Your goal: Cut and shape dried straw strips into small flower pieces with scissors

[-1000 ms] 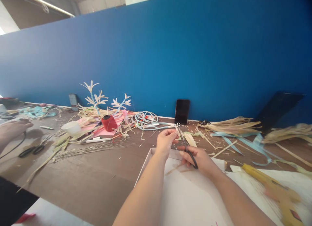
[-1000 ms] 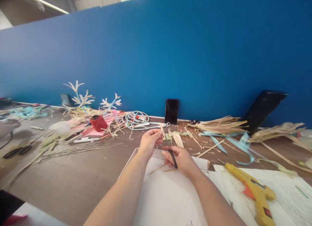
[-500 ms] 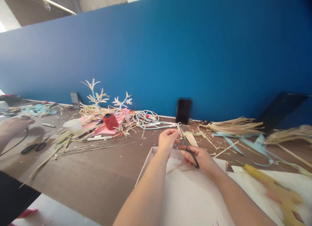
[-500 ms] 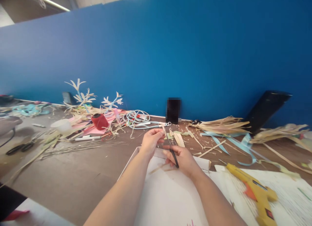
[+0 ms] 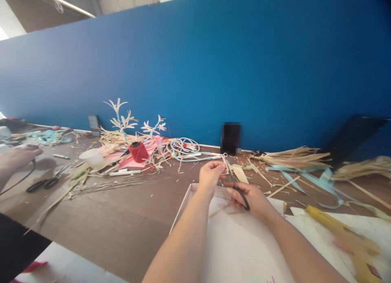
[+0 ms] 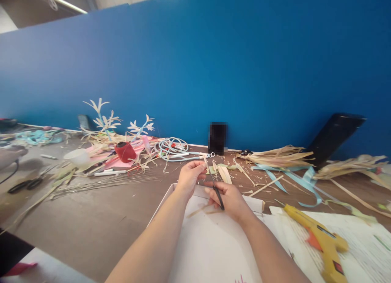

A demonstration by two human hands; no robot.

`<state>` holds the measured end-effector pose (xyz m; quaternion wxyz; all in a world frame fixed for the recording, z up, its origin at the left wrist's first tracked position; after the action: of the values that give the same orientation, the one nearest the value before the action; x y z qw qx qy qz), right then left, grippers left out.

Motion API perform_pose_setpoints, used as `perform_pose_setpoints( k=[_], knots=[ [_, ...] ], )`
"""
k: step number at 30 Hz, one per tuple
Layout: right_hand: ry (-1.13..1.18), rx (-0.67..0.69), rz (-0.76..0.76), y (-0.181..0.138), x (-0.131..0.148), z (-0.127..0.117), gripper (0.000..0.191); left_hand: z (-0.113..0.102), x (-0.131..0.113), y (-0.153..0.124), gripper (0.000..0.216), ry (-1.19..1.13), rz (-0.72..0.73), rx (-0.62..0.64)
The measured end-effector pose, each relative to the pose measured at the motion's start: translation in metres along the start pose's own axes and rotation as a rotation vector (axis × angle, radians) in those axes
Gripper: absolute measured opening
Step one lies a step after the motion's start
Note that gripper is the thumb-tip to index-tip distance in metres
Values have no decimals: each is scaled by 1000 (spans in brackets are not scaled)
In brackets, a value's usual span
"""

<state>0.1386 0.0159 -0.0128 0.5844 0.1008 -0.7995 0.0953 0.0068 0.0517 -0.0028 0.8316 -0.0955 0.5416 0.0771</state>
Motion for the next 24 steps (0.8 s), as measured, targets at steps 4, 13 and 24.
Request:
perform_pose_setpoints(
  k=[4, 13, 24],
  knots=[
    [4, -12, 20, 0, 0, 0, 55, 0, -2, -2, 16, 20, -14, -6],
    [-8, -24, 39, -1, 1, -2, 53, 1, -1, -2, 16, 9, -29, -4],
    [16, -16, 44, -4, 4, -1, 54, 2, -2, -4, 18, -14, -62, 6]
  ],
)
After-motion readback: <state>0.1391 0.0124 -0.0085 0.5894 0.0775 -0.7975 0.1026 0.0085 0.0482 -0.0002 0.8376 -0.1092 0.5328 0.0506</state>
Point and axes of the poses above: each hand's wrist, its own y-axis towards the middle knuckle, its own z-axis out of the palm, x = y × z, the point moved 6 cm from there along y, towards the middle knuckle, and after that the axes turned 5 degrees about -x, right-handed, at the moved point
